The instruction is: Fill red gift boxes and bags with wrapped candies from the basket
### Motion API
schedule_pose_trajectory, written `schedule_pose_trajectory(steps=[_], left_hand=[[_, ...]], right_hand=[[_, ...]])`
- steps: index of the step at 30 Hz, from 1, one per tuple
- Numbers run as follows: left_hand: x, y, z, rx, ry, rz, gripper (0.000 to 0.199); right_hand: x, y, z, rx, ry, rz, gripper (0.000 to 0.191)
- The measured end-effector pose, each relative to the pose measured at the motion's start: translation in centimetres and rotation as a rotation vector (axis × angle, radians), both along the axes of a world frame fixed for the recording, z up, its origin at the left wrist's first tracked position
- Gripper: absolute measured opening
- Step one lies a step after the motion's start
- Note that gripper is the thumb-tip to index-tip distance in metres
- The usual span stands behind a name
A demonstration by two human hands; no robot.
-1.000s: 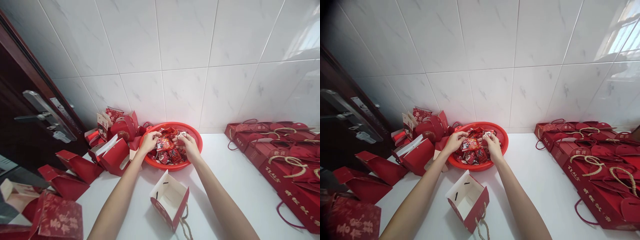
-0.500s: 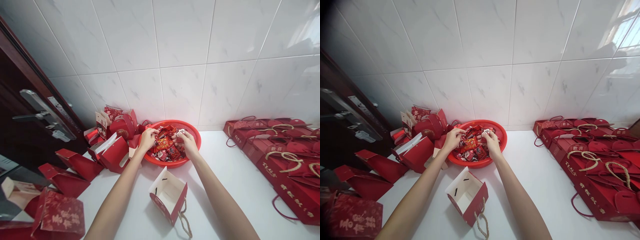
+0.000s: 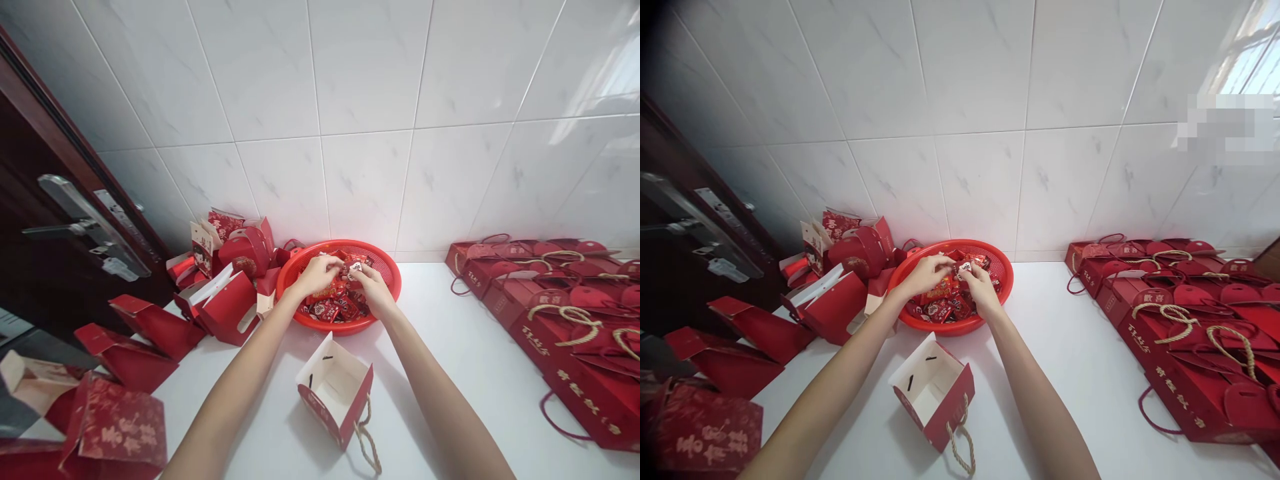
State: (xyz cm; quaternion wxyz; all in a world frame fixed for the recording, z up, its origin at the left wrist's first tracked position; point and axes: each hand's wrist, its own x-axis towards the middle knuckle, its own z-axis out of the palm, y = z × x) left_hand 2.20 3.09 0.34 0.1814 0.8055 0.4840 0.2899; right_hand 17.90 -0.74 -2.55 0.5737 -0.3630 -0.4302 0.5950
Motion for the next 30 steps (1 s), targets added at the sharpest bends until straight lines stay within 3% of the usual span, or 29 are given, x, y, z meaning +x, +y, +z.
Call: schedule_pose_trajectory(steps=[2,5,10,13,17,20,25,30], left_hand=[[-0.4,-0.6,0.0,-0.091,0.125,-0.057,0.024],[-0.8,-1.6,-0.4,-0.181,0.321,-0.037,0.037],[-0.5,-2.4,-1.6,-0.342,0.539,-0.045,0.037],[-0.8,-1.9,-2.0,-0.402,0.393,-0.035,0.038],[-1.6,-1.0,-1.6,-0.270,-0.156,-0.050,0.048],[-1.4,-0.9,-1.1,-0.277,-0.502,-0.111,0.055],[-0.2,-1.3,-0.8,-0.256,-0.604,-0.126,0.046],[-0.2,-0.5,-1.6,-0.258,-0.619,-0.035,0.038]], right_hand=[[0.0,0.1,0.0,-0.002,0.005,0.002,0.025],[-0.1,0.1,0.0,-0.014,0.001,0.003,0.023],[-0.1,0.1,0.1,-0.016,-0.018,-0.116,0.020],[-0.1,0.1,0.2,-0.019,0.000,-0.117,0.020],[0.1,0.2,0.1,-0.035,0.095,-0.057,0.025],[0.3,0.2,0.1,-0.047,0.167,0.030,0.030],[0.4,0.0,0.2,-0.023,0.170,0.092,0.034],[0.3,0.3,0.0,-0.012,0.179,-0.049,0.031]])
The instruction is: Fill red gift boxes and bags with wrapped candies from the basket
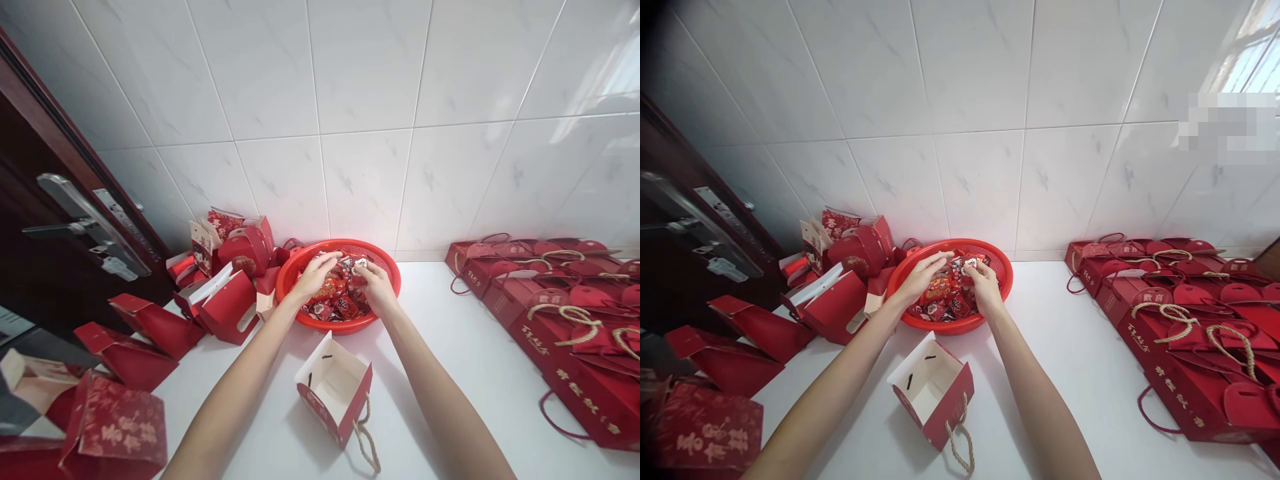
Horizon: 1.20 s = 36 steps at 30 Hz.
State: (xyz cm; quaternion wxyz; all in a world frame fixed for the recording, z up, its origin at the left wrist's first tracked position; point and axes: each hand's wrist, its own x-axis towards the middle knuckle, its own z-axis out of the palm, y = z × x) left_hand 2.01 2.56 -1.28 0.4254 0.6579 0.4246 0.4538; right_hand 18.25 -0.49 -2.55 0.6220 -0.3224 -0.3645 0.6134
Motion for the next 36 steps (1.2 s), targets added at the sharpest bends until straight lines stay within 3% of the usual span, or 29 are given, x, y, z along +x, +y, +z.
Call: schedule_pose_trajectory(steps=[3,6,9,11,14,17,21,26,36], left_hand=[[-0.4,0.5,-0.8,-0.005,0.174,-0.036,0.037],[-0.4,0.4,-1.3,0.055,0.502,-0.194,0.038],[-0.2,0.0,-1.4,0.082,0.815,-0.330,0.040],[-0.2,-0.1,-1.4,0.090,0.903,-0.331,0.034],[-0.7,0.3,-1.6,0.114,0.755,-0.163,0.021],[-1.3,0.7,-1.6,0.134,0.373,0.051,0.029],[-1.2,0.7,-1.4,0.104,0.056,0.066,0.041],[-0.6,0.3,-1.4,0.069,0.004,0.051,0.044],[-0.5,-0.6,-0.9,0.068,0.042,-0.008,0.050]], right_hand=[[0.1,0.3,-0.2,-0.034,0.043,-0.108,0.027],[0.2,0.6,-0.3,-0.073,0.083,-0.173,0.024],[0.3,0.5,-0.2,-0.093,0.104,-0.170,0.022],[0.3,0.5,-0.1,-0.088,0.107,-0.144,0.021],[0.3,0.4,-0.1,-0.065,0.109,-0.111,0.021],[0.3,0.5,-0.1,-0.073,0.119,-0.116,0.020],[0.4,0.6,-0.2,-0.096,0.094,-0.074,0.025],[0.4,0.5,-0.2,-0.082,0.057,0.048,0.029],[0.4,0.3,-0.2,-0.056,0.041,0.090,0.036]])
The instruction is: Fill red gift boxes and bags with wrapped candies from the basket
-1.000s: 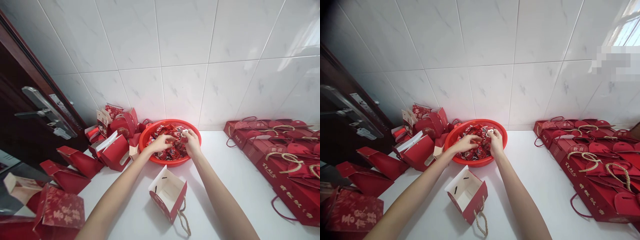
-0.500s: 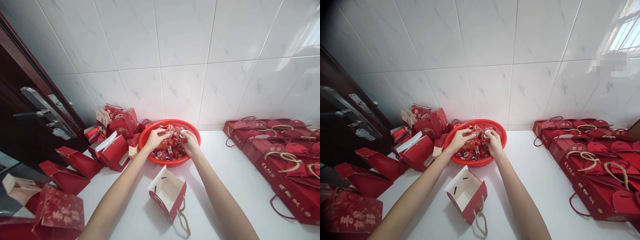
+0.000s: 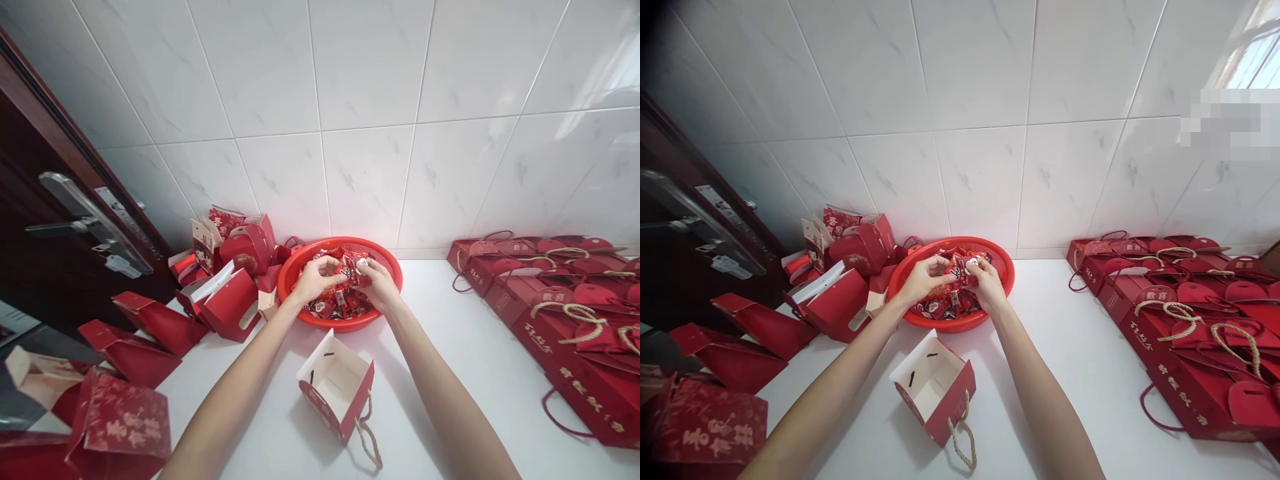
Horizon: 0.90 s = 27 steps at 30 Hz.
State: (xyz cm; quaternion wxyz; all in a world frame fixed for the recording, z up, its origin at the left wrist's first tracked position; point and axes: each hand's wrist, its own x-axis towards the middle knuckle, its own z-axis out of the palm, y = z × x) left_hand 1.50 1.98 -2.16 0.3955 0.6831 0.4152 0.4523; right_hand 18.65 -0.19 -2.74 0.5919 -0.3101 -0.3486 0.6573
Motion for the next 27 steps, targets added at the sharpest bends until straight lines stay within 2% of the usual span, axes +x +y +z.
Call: schedule_pose_trajectory(steps=[5,8,11,13,16,19,22,25,27], left_hand=[[-0.5,0.2,0.6,-0.073,-0.005,-0.031,0.053],[-1.8,1.3,0.7,-0.080,0.033,0.053,0.050],[-3.4,2.5,0.6,-0.007,0.299,0.170,0.033],[-4.2,2.9,0.4,0.010,0.551,0.171,0.030],[-4.4,2.8,0.1,-0.019,0.840,0.088,0.050],[-3.9,2.4,0.1,-0.061,0.983,0.076,0.067],[-3.6,2.1,0.2,-0.060,0.975,0.085,0.059],[-3.9,2.2,0.4,-0.041,0.816,0.089,0.038],[-4.2,2.4,0.8,-0.001,0.692,0.151,0.031]], right_hand=[[0.0,0.1,-0.1,-0.019,0.010,-0.099,0.036],[0.0,0.3,-0.1,-0.037,0.034,-0.182,0.033],[0.0,0.3,0.0,-0.051,0.059,-0.219,0.032],[0.0,0.2,0.2,-0.062,0.079,-0.234,0.032],[-0.1,0.1,0.2,-0.059,0.101,-0.260,0.032],[0.0,0.2,0.2,-0.050,0.098,-0.285,0.033],[0.0,0.2,0.1,-0.056,0.098,-0.312,0.032],[-0.1,0.3,0.1,-0.067,0.118,-0.337,0.033],[-0.1,0.3,0.2,-0.066,0.127,-0.347,0.032]])
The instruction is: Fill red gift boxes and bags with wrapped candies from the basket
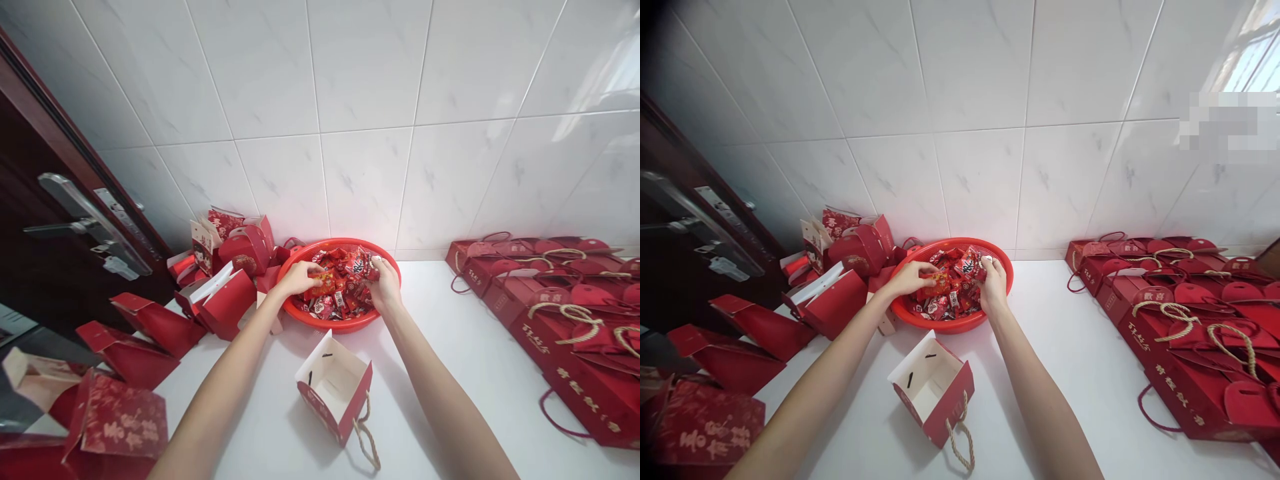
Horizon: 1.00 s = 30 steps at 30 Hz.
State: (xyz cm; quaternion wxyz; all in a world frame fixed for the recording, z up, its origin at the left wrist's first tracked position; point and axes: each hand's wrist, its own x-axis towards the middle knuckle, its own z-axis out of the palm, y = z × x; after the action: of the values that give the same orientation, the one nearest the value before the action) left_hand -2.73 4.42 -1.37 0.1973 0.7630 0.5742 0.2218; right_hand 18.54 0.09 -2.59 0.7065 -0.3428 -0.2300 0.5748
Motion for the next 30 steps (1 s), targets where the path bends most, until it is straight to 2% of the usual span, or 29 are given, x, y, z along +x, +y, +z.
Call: schedule_pose_trajectory(steps=[3,6,10,15,17,21,26,30], left_hand=[[-0.5,0.9,0.9,0.184,-0.108,0.133,0.030],[-0.8,2.1,1.8,0.345,-0.116,0.254,0.033],[-0.9,3.1,2.0,0.353,-0.044,0.283,0.037],[-0.7,2.6,1.2,0.372,-0.001,0.255,0.030],[-0.5,2.3,1.0,0.299,0.018,0.167,0.027],[0.1,2.1,0.4,0.006,0.182,-0.039,0.025],[0.9,2.3,-0.8,-0.115,0.261,-0.047,0.023],[1.3,2.2,-1.2,-0.155,0.273,-0.061,0.041]], right_hand=[[0.0,0.0,0.0,0.007,-0.011,-0.013,0.032],[0.0,0.1,-0.1,0.009,-0.026,-0.012,0.032],[0.0,0.0,0.0,0.000,-0.007,-0.009,0.032],[0.0,-0.1,0.1,0.001,-0.016,-0.007,0.030],[0.0,-0.1,0.1,-0.005,-0.018,-0.004,0.030],[0.0,-0.1,0.0,-0.005,-0.033,-0.001,0.031],[0.0,-0.2,0.1,0.013,-0.021,0.014,0.029],[0.0,-0.2,0.2,0.004,0.001,0.024,0.029]])
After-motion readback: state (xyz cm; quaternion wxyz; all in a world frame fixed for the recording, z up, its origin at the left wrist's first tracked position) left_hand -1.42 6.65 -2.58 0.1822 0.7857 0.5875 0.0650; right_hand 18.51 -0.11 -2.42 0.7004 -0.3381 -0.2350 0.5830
